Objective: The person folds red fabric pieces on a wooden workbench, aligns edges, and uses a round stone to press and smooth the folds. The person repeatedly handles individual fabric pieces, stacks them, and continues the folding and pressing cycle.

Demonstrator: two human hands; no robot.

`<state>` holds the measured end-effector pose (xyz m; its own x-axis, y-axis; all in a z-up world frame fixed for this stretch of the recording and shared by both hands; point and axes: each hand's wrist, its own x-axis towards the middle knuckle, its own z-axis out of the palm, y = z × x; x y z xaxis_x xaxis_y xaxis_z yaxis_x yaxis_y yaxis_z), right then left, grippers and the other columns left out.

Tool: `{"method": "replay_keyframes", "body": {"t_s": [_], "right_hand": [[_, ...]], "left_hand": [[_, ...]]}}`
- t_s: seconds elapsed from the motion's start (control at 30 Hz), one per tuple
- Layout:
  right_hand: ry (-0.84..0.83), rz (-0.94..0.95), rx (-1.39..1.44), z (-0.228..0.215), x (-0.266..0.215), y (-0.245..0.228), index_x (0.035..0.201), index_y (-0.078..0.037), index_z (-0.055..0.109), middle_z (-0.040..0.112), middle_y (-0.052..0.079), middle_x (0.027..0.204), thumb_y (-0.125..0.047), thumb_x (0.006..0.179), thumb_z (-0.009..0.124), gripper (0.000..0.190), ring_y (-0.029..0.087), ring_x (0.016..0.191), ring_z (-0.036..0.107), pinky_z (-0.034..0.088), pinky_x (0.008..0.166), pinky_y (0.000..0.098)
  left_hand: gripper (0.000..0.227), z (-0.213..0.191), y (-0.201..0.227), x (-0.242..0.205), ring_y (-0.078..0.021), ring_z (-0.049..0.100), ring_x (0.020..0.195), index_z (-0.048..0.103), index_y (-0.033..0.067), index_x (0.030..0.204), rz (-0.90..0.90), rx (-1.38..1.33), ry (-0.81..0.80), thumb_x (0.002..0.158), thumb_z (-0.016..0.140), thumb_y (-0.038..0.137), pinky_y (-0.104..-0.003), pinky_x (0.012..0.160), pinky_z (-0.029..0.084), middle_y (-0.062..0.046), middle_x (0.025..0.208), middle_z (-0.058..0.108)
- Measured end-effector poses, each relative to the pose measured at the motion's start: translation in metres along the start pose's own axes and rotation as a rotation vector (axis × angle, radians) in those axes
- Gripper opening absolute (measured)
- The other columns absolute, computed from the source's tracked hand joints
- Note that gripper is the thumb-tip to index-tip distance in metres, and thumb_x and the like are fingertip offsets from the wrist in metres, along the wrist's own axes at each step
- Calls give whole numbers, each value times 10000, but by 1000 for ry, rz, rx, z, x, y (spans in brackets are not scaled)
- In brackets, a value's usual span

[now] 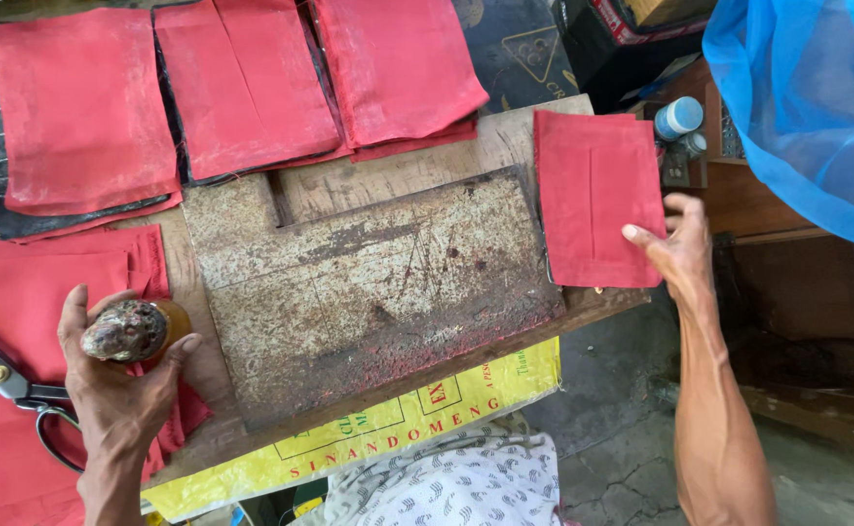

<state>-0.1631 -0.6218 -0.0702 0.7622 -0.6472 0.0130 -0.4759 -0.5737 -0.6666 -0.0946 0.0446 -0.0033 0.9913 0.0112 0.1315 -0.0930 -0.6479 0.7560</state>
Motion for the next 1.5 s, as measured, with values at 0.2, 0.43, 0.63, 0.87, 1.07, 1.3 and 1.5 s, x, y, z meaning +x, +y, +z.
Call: {"method": "replay_keyframes", "body": {"t_s": [0.2,0.43,0.63,0.87,1.07,1.3,1.5], "right_hand": [[-383,252,419,10,31,-19,1249,12,652,760,81,1094,-183,672,917,664,190,978,731,603,866,354],[-205,-140,57,20,38,-40,1344,30,557,698,136,1221,-80,763,902,685,242,1107,678,556,975,395],[-449,-223,208,16,48,-36,1587,-8,399,572,160,1492,-142,783,840,927,236,1357,539,420,1138,383],[-287,-354,-196,15,58,-25,1593,83,287,528,280,1388,-141,758,907,1064,360,1266,525,447,1018,468],[105,-474,578,11,42,-97,1361,15,589,631,67,1061,-68,1089,648,291,120,894,615,532,810,230],[-120,-1052,-9,130,-4,-229,1228,-49,707,721,103,1112,-61,887,820,360,271,1078,621,494,992,406],[-255,-1112,-52,175,20,-282,1235,-24,693,712,120,1108,-86,746,881,527,292,1040,587,456,969,406]], "left_hand": [[1199,-3,10,4,-271,633,1230,134,-10,1662,57,7,26,755,914,63,-370,1049,557,-195,1460,555],[1108,-6,19,3,-261,650,1226,164,-12,1643,32,-38,-3,795,877,29,-368,1055,570,-200,1452,555],[1126,-21,45,11,-311,586,1315,179,-43,1609,86,-24,6,739,886,56,-390,1110,509,-233,1478,513],[727,-52,62,1,-326,624,1362,469,-69,1496,249,-23,213,874,833,24,-405,1171,551,-235,1444,606],[204,14,72,4,-100,672,788,663,23,1221,205,-504,323,1043,620,-67,-232,648,577,-44,934,683],[184,158,112,87,-76,602,574,710,55,1105,136,-321,-44,1027,645,208,-239,465,496,-59,816,741],[247,172,104,95,-115,676,693,687,44,1206,111,-364,-80,997,664,174,-290,592,581,-79,876,756]]}}
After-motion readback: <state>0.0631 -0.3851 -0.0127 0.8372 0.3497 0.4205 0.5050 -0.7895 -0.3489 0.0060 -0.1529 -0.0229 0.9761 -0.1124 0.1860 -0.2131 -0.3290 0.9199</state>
